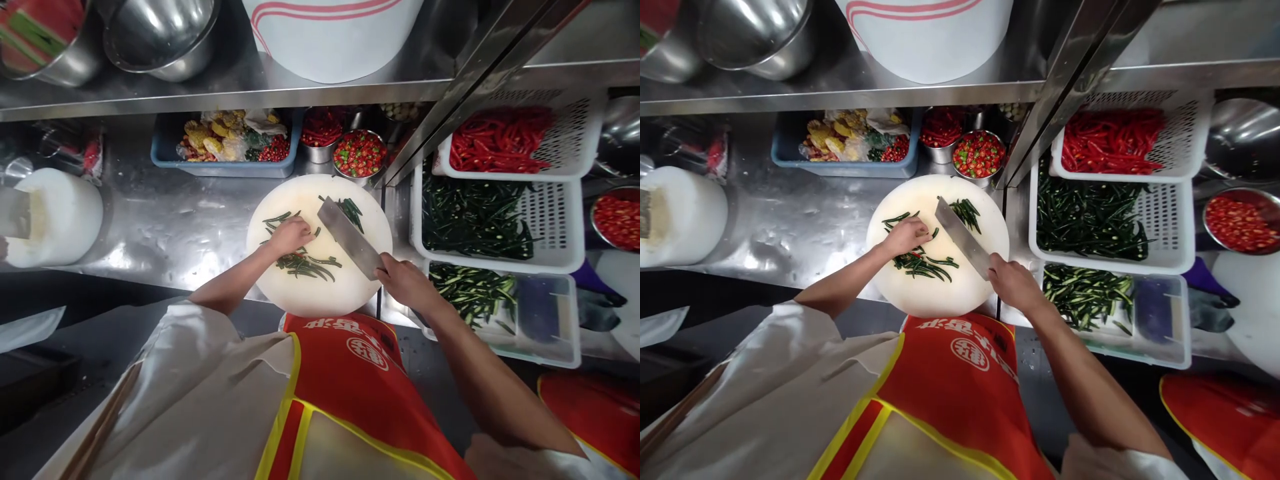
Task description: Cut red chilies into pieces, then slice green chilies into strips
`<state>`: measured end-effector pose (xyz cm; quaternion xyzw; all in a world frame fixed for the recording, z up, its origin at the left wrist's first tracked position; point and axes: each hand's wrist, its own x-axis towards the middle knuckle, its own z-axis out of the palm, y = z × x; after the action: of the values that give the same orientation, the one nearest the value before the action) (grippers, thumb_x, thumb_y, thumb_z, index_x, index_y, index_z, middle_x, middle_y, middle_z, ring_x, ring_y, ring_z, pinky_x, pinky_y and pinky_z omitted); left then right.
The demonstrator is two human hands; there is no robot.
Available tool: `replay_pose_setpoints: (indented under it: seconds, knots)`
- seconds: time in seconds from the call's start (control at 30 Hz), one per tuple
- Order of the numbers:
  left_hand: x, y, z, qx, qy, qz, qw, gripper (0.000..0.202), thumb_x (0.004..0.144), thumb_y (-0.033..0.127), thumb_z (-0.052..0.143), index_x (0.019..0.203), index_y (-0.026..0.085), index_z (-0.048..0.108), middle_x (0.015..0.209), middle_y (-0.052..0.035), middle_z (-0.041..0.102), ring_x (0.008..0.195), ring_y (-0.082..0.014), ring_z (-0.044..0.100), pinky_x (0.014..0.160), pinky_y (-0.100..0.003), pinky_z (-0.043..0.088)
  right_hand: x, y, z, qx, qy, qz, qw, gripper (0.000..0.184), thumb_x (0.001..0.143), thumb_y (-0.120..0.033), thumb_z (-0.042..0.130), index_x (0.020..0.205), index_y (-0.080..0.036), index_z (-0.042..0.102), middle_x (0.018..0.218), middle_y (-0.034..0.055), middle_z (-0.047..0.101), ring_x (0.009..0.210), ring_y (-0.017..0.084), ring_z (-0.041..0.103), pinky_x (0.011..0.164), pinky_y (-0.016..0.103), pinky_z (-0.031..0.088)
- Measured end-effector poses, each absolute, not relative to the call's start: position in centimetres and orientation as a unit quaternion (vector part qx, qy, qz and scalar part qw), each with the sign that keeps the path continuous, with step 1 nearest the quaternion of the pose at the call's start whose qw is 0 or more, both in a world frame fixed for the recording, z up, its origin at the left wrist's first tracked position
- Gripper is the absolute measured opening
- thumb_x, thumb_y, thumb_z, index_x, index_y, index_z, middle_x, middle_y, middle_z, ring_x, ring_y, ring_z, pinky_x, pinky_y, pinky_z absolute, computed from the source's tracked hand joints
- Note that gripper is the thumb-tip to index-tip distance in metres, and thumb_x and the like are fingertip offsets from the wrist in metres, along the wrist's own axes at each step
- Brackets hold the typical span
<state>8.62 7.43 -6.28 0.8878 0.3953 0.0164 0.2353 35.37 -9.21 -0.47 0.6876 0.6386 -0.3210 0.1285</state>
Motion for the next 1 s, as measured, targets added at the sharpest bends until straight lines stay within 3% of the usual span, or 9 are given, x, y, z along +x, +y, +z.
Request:
replay_pose_setpoints:
  seconds: [0.13, 0.33, 0.53, 0.7, 0.87, 1.0]
  knots:
    - [9.6, 6.8, -7.0, 0.911, 0.362, -0.038, 0.195, 0.009, 0.085, 0.024, 0.062, 0.085, 0.018, 0.069, 0.089, -0.0064, 0.065, 0.093, -0.024, 0.06, 0.086, -0.036, 0.047, 35.0, -9.7, -0.9, 0.693, 0.624, -0.331, 0.144, 0.028, 0.099, -0.035, 0.033, 0.111, -0.018, 0.051, 0.093, 0.0125, 0.071, 0.088, 0.027, 0.066, 0.063, 0.031, 0.029]
    - [12.9, 6.6, -8.4, 0.909, 0.389, 0.034, 0.148, 0.015, 0.092, 0.023, 0.053, 0.099, 0.019, 0.066, 0.098, -0.0083, 0.063, 0.095, -0.0238, 0.058, 0.088, -0.037, 0.045, 35.3, -9.0, -0.9, 0.719, 0.602, -0.32, 0.135, 0.029, 0.099, -0.034, 0.033, 0.114, -0.018, 0.051, 0.097, 0.0129, 0.072, 0.089, 0.027, 0.066, 0.064, 0.031, 0.03]
    - [11.8, 5.4, -8.2, 0.949, 0.276, 0.009, 0.153, 0.028, 0.1, 0.025, 0.039, 0.092, 0.019, 0.065, 0.092, -0.0072, 0.061, 0.092, -0.0206, 0.057, 0.086, -0.034, 0.044, 35.5, -9.3, -0.7, 0.72, 0.604, -0.317, 0.128, 0.029, 0.099, -0.034, 0.032, 0.113, -0.017, 0.051, 0.093, 0.0133, 0.072, 0.087, 0.028, 0.066, 0.063, 0.032, 0.029]
    - [9.9, 5.7, -7.2, 0.926, 0.317, 0.011, 0.204, 0.024, 0.097, 0.027, 0.047, 0.087, 0.018, 0.066, 0.087, -0.006, 0.063, 0.087, -0.02, 0.058, 0.081, -0.033, 0.046, 35.5, -9.6, -0.8, 0.712, 0.615, -0.311, 0.134, 0.029, 0.099, -0.033, 0.032, 0.114, -0.017, 0.05, 0.092, 0.0134, 0.072, 0.087, 0.028, 0.067, 0.063, 0.031, 0.029]
    - [11.5, 6.1, -7.9, 0.923, 0.329, 0.063, 0.191, 0.021, 0.096, 0.031, 0.051, 0.101, 0.017, 0.066, 0.101, -0.0083, 0.061, 0.101, -0.022, 0.056, 0.093, -0.035, 0.046, 35.6, -9.5, -0.3, 0.696, 0.634, -0.299, 0.156, 0.028, 0.099, -0.033, 0.033, 0.114, -0.017, 0.05, 0.092, 0.0134, 0.072, 0.086, 0.029, 0.068, 0.061, 0.031, 0.028]
    - [13.1, 5.9, -8.8, 0.925, 0.337, 0.048, 0.171, 0.021, 0.091, 0.035, 0.061, 0.098, 0.016, 0.065, 0.101, -0.0079, 0.06, 0.1, -0.0238, 0.053, 0.093, -0.036, 0.045, 35.8, -9.2, 0.4, 0.685, 0.642, -0.308, 0.15, 0.026, 0.098, -0.032, 0.035, 0.112, -0.018, 0.051, 0.09, 0.0124, 0.071, 0.086, 0.028, 0.067, 0.062, 0.031, 0.028]
